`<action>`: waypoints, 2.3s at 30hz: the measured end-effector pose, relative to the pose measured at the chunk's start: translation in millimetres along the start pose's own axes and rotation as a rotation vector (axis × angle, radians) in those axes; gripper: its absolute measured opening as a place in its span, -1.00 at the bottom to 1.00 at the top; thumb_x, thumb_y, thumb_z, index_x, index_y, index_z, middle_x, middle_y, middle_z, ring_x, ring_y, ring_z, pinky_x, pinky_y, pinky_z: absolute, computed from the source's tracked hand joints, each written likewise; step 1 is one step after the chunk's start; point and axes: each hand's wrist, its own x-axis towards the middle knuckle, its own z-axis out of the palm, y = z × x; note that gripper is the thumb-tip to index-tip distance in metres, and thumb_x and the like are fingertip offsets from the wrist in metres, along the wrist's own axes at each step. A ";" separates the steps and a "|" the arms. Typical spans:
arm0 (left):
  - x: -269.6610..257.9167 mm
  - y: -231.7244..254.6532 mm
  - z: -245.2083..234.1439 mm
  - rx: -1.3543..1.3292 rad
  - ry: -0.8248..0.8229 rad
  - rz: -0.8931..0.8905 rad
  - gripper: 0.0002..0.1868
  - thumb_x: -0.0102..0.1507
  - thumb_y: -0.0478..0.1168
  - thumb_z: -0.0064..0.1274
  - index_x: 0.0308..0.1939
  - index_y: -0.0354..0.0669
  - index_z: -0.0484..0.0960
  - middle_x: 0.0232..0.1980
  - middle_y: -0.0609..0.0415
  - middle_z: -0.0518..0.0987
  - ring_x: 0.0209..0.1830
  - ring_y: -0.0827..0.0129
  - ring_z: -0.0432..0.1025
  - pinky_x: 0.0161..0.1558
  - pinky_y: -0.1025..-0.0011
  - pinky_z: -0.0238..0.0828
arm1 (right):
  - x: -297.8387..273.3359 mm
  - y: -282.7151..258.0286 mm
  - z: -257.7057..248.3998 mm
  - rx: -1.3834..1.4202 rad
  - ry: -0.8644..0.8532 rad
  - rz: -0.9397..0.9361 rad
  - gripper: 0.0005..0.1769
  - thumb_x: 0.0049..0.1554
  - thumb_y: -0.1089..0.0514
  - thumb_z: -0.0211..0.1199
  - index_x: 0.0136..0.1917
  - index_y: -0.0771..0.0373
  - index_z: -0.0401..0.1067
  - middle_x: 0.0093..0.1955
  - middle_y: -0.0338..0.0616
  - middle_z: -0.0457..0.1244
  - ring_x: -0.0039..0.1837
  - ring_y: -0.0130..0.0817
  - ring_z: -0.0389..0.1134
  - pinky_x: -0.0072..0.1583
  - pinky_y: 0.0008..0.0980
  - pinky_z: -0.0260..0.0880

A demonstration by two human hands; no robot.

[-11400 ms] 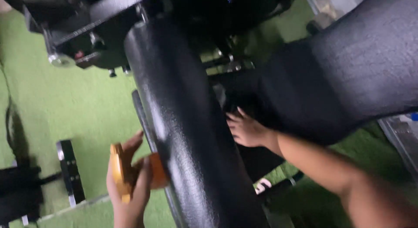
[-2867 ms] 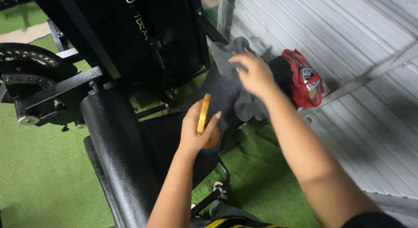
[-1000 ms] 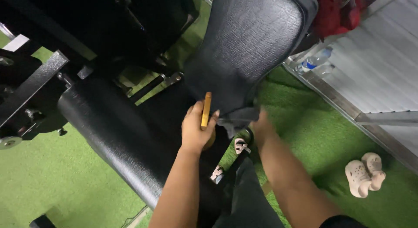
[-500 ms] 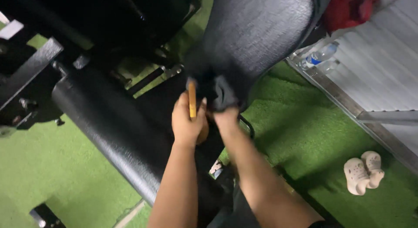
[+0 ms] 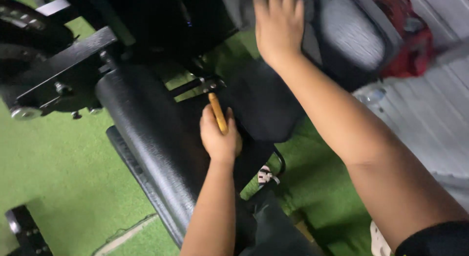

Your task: Cleaning gym equipment by spraying it with cleaner and wiping it with a cloth.

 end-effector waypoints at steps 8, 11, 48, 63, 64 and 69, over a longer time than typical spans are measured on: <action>5.7 25.8 -13.5 0.029 -0.101 -0.086 -0.57 0.21 -0.12 0.25 0.11 -0.13 0.53 -0.05 -0.21 0.60 -0.13 -0.16 0.52 -0.11 0.05 0.48 | -80.2 -44.2 98.7 -0.156 -0.976 -0.246 -0.59 0.33 -0.13 0.08 0.29 0.10 0.48 0.17 0.11 0.38 0.29 0.07 0.35 0.36 0.09 0.17; 4.8 26.5 -15.9 0.057 -0.071 -0.049 -0.53 0.18 -0.14 0.26 0.12 -0.16 0.50 -0.05 -0.23 0.60 -0.14 -0.18 0.51 -0.11 0.02 0.47 | -108.5 -60.9 170.3 -0.129 -0.978 -0.380 -0.62 0.21 -0.06 0.10 0.26 -0.04 0.48 0.14 0.05 0.37 0.20 0.05 0.36 0.19 0.00 0.27; -125.2 95.3 -123.9 -0.370 -0.408 0.191 -0.56 0.27 -0.19 0.25 0.20 -0.15 0.54 -0.09 0.00 0.64 -0.06 0.26 0.60 0.06 0.37 0.52 | -230.3 41.4 -100.8 -0.054 -0.459 -0.211 -0.73 0.18 0.20 0.34 0.15 0.18 0.42 0.51 -0.05 0.22 0.75 -0.06 0.03 0.60 0.50 -0.38; -185.6 23.5 -319.4 -0.657 -0.283 0.048 -0.49 0.35 -0.41 0.10 0.38 -0.34 0.35 0.31 -0.08 0.55 0.28 0.31 0.47 0.32 0.35 0.41 | -349.9 -13.8 -71.7 1.067 -0.484 0.631 -0.49 0.27 0.16 0.32 0.44 0.23 0.29 0.29 -0.04 0.34 0.32 -0.22 0.36 0.34 -0.26 0.35; -190.9 11.0 -322.7 -0.626 -0.246 -0.013 -0.49 0.35 -0.41 0.07 0.37 -0.33 0.34 0.32 -0.10 0.54 0.30 0.27 0.48 0.34 0.33 0.41 | -361.2 -20.8 -50.1 1.109 -0.514 0.694 -0.46 0.26 0.16 0.30 0.46 0.22 0.25 0.33 -0.09 0.31 0.34 -0.25 0.32 0.35 -0.28 0.32; -221.8 -53.5 -315.8 -0.410 -0.156 -0.175 -0.51 0.32 -0.42 0.04 0.34 -0.36 0.39 0.33 -0.15 0.55 0.34 0.18 0.47 0.31 0.29 0.40 | -436.1 -82.4 10.2 1.108 -0.648 0.949 -0.42 0.25 0.10 0.14 0.50 0.23 0.25 0.29 -0.07 0.32 0.31 -0.21 0.31 0.35 -0.24 0.31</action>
